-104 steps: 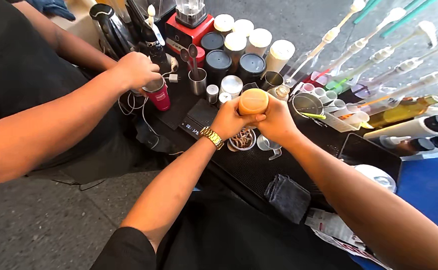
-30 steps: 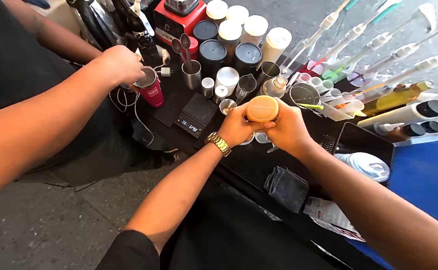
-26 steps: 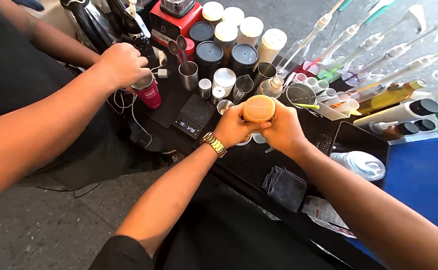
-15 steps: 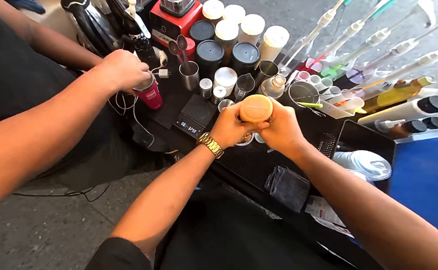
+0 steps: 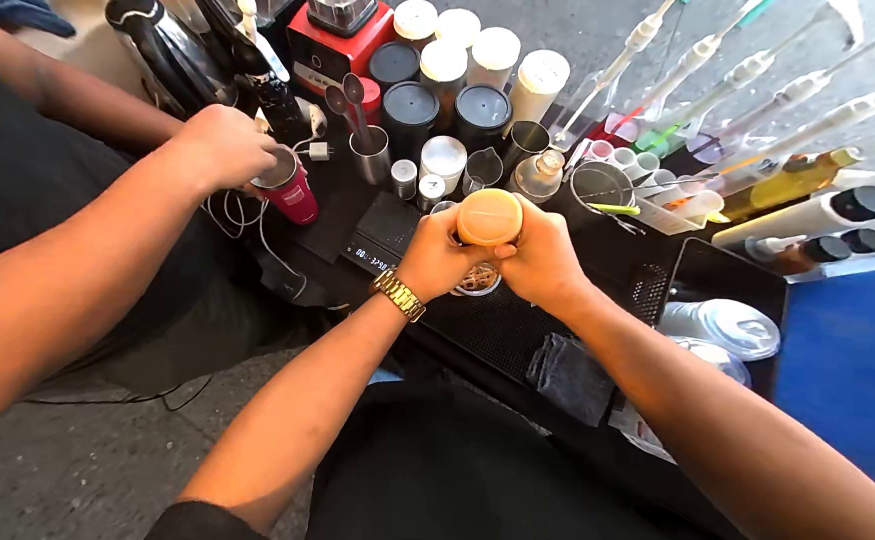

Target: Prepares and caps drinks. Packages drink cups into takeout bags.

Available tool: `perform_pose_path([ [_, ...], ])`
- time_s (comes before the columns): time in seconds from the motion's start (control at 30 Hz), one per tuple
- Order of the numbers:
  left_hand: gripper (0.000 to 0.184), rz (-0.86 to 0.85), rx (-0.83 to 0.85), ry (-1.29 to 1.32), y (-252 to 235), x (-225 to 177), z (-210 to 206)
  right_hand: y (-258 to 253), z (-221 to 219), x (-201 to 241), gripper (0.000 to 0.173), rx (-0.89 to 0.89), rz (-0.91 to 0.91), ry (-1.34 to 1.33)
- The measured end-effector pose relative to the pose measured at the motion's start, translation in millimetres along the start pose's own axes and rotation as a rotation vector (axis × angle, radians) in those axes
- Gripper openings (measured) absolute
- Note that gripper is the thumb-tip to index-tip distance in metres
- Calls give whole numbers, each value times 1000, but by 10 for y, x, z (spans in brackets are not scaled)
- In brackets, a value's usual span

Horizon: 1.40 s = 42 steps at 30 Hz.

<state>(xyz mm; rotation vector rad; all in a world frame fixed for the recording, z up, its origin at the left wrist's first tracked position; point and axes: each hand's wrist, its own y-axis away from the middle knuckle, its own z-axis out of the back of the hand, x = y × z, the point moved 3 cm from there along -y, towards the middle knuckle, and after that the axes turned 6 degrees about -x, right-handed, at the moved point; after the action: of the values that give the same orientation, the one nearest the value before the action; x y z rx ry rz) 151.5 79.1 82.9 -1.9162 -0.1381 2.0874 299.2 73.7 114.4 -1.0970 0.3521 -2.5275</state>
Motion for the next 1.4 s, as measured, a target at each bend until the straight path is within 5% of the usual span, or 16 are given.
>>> perform_pose_path([
  [0.2, 40, -28, 63, 38, -206, -25, -260, -16, 263, -115, 37, -45, -25, 77],
  [0.47, 39, 3, 6, -24, -19, -12, 153, -60, -122, 57, 37, -21, -8, -40],
  [0.73, 39, -23, 62, 52, -261, 6, -205, -78, 210, -117, 36, -54, -46, 81],
  [1.0, 38, -19, 3, -37, -95, -5, 184, -132, -144, 48, 38, -34, -13, -52],
  [1.4, 37, -57, 69, 28, -342, 18, -161, -132, 160, -141, 37, -87, -46, 62],
])
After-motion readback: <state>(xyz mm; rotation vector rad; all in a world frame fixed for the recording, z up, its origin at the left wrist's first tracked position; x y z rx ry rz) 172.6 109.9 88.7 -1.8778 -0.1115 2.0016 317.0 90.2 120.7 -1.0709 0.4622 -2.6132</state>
